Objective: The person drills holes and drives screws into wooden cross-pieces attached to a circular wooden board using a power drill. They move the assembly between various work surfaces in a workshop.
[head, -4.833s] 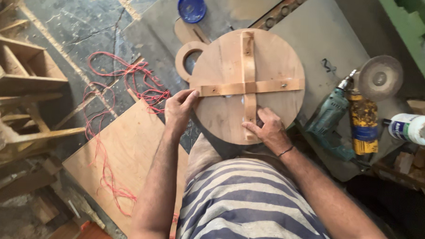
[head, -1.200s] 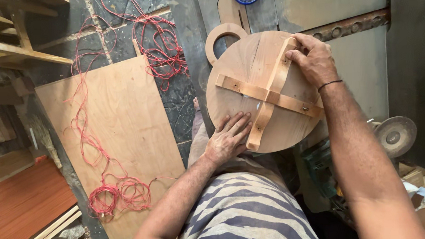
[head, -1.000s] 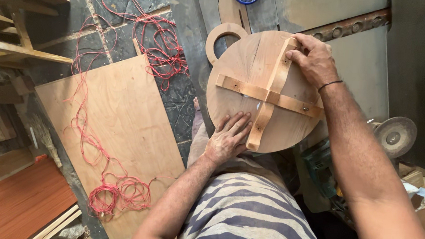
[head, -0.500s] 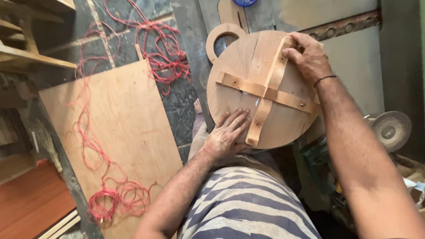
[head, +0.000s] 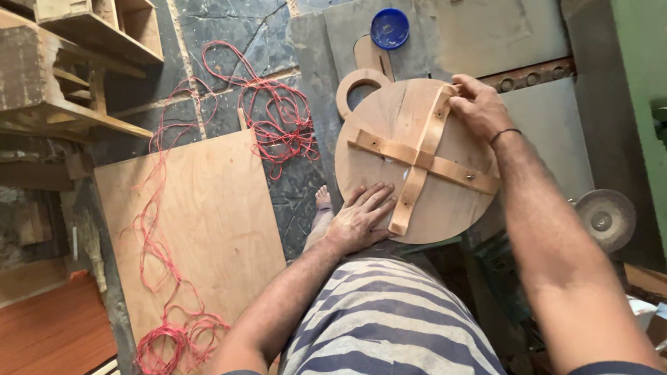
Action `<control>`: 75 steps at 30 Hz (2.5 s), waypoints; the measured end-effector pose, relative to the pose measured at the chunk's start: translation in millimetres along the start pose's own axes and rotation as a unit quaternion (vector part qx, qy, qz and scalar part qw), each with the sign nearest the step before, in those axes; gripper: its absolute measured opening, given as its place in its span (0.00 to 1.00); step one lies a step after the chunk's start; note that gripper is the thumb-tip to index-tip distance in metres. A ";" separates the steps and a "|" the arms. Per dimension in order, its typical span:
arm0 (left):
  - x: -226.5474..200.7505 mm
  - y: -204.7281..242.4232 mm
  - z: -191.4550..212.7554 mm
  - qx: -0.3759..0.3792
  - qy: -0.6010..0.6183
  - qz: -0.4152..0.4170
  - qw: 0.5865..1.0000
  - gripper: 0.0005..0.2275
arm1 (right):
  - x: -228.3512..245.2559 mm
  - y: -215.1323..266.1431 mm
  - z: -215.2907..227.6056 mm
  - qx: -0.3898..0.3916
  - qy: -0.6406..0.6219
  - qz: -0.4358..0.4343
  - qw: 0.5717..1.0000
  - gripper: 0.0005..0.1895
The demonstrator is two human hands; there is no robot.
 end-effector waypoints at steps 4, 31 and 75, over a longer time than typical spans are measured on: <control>1.4 -0.5 -1.6 -0.001 -0.007 0.007 1.000 0.33 | 17.1 6.7 1.5 0.006 0.025 -0.023 0.999 0.21; 1.0 1.7 0.6 -0.005 -0.007 0.005 1.000 0.32 | 31.5 21.1 2.3 -0.024 0.084 -0.054 0.995 0.19; 115.7 -7.1 93.4 -0.232 0.188 0.145 0.943 0.24 | -59.1 254.4 1.9 -0.294 0.041 -0.292 0.909 0.21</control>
Point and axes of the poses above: each hand's wrist, its own y-axis away from the middle knuckle, its own z-axis out of the back of the hand, x = y × z, the point moved 9 cm from there along -y, towards the middle knuckle, and after that the axes turned 3 degrees about x, right-handed, at the moved point
